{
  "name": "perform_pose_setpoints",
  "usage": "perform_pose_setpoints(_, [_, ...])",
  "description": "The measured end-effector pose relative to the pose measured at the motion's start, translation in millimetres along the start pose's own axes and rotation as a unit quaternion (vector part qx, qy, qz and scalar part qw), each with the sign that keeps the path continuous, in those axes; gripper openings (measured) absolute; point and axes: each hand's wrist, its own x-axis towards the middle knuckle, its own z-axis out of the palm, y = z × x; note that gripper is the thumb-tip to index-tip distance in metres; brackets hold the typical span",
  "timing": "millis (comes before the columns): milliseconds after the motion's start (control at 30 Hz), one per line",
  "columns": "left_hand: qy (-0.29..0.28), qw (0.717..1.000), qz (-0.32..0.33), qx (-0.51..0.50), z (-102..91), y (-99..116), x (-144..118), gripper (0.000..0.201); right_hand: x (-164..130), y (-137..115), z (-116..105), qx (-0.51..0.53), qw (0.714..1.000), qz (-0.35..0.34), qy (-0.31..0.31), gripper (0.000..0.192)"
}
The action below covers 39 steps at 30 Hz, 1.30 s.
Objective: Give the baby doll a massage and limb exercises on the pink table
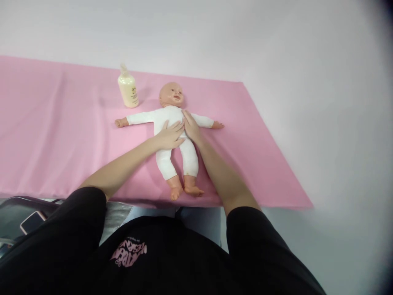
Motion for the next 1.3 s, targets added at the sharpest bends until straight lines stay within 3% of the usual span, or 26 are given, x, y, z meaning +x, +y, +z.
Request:
perform_pose_setpoints(167, [-0.052, 0.997, 0.04, 0.033, 0.1, 39, -22, 0.083, 0, 9, 1, 0.065, 0.997, -0.013, 0.025, 0.074])
perform_pose_setpoints(300, [-0.087, 0.991, 0.105, -0.006, -2.0, 58, -33, 0.088, 0, 8, 2, 0.055, 0.998, -0.014, 0.017, 0.074])
perform_pose_setpoints(433, [-0.131, 0.948, 0.252, -0.145, -9.1, 48, -24, 0.051, -1, 4, 0, 0.028, 1.0, -0.006, 0.012, 0.072])
perform_pose_setpoints(467, [-0.125, 0.934, 0.275, -0.19, -9.2, 39, -18, 0.042, -2, 4, 0, 0.015, 1.0, -0.007, 0.011, 0.071])
perform_pose_setpoints(500, [-0.08, 0.929, 0.273, -0.237, -7.9, 28, -11, 0.041, -2, 3, -1, -0.003, 1.0, -0.012, 0.007, 0.069])
perform_pose_setpoints(600, [0.165, 0.942, 0.149, -0.25, 3.5, -12, 8, 0.044, -3, 0, -1, -0.055, 0.998, -0.027, -0.007, 0.068])
perform_pose_setpoints(667, [0.229, 0.953, 0.011, -0.199, 13.8, -35, 16, 0.049, -4, -5, 1, -0.085, 0.996, -0.024, -0.008, 0.067])
perform_pose_setpoints(733, [0.219, 0.958, -0.081, -0.164, 22.1, -49, 19, 0.056, -8, -13, 4, -0.118, 0.993, -0.009, -0.001, 0.068])
perform_pose_setpoints(800, [0.201, 0.96, -0.12, -0.152, 26.9, -57, 20, 0.061, -14, -24, 7, -0.157, 0.988, 0.0, -0.002, 0.069])
perform_pose_setpoints(933, [0.211, 0.956, -0.13, -0.157, 31.2, -68, 23, 0.06, -29, -51, 10, -0.197, 0.98, -0.008, -0.025, 0.072])
perform_pose_setpoints(1100, [0.241, 0.948, -0.116, -0.174, 39.2, -95, 29, 0.059, -37, -75, 7, -0.195, 0.974, -0.072, -0.088, 0.068])
perform_pose_setpoints(1300, [0.261, 0.94, -0.129, -0.177, 44.8, -110, 27, 0.064, -25, -64, -5, -0.144, 0.985, -0.057, -0.082, 0.065])
